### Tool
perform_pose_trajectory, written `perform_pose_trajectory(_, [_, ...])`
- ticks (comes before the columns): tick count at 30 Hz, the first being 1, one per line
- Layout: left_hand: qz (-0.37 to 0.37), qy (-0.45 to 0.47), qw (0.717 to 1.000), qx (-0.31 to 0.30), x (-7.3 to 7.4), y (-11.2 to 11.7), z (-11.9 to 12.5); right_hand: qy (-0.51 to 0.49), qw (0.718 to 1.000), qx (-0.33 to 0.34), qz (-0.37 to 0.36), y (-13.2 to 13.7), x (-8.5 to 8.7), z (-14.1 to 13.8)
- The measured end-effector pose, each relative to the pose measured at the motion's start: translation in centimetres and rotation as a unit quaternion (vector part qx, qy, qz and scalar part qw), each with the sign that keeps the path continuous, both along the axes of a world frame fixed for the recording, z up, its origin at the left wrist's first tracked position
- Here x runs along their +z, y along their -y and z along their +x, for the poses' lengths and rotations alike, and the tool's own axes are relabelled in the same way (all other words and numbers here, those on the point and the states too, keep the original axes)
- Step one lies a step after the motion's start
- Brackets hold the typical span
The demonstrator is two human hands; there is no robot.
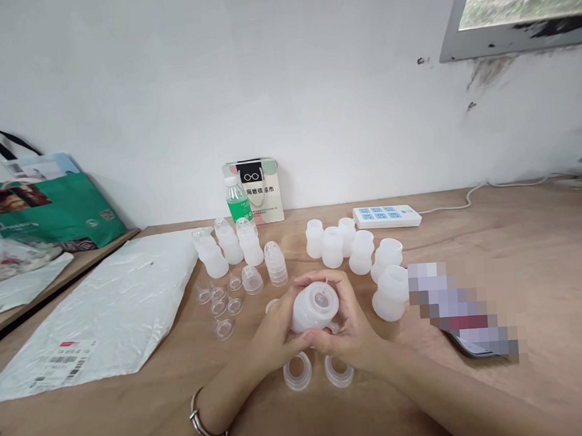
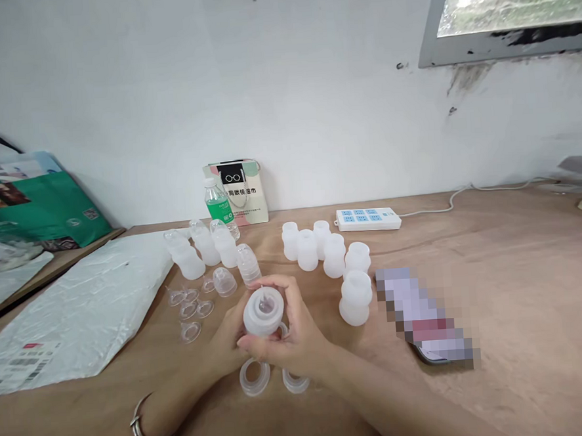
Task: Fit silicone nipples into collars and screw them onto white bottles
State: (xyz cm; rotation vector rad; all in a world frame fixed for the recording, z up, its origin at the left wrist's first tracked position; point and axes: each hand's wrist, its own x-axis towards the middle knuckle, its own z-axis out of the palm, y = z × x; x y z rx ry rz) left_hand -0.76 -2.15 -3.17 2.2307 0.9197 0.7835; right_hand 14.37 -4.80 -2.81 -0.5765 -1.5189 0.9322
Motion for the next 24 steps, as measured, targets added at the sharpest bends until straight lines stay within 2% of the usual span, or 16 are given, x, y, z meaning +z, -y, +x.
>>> perform_pose_trajectory(6, [-0.016,0.040,0.999,-0.006,0.0,0.4,0.1,-0.021,0.999,-0.030,0.028,0.2,-0.3,-0.1])
perform_pose_trajectory(13, [0.037,0.011,0.997,0.061,-0.1,0.6,0.4,-0.091,0.991,-0.097,0.001,0.6,-0.6,-1.2])
perform_pose_trajectory(19, [0.015,0.030,0.997,0.071,-0.4,0.7,0.7,-0.135,0.986,-0.043,-0.086,0.0,-0.2,-1.0])
perform_pose_trajectory(24, [-0.002,0.069,0.997,0.033,-1.1,0.3,0.2,-0.119,0.985,0.007,-0.125,-0.2,0.0,-0.3])
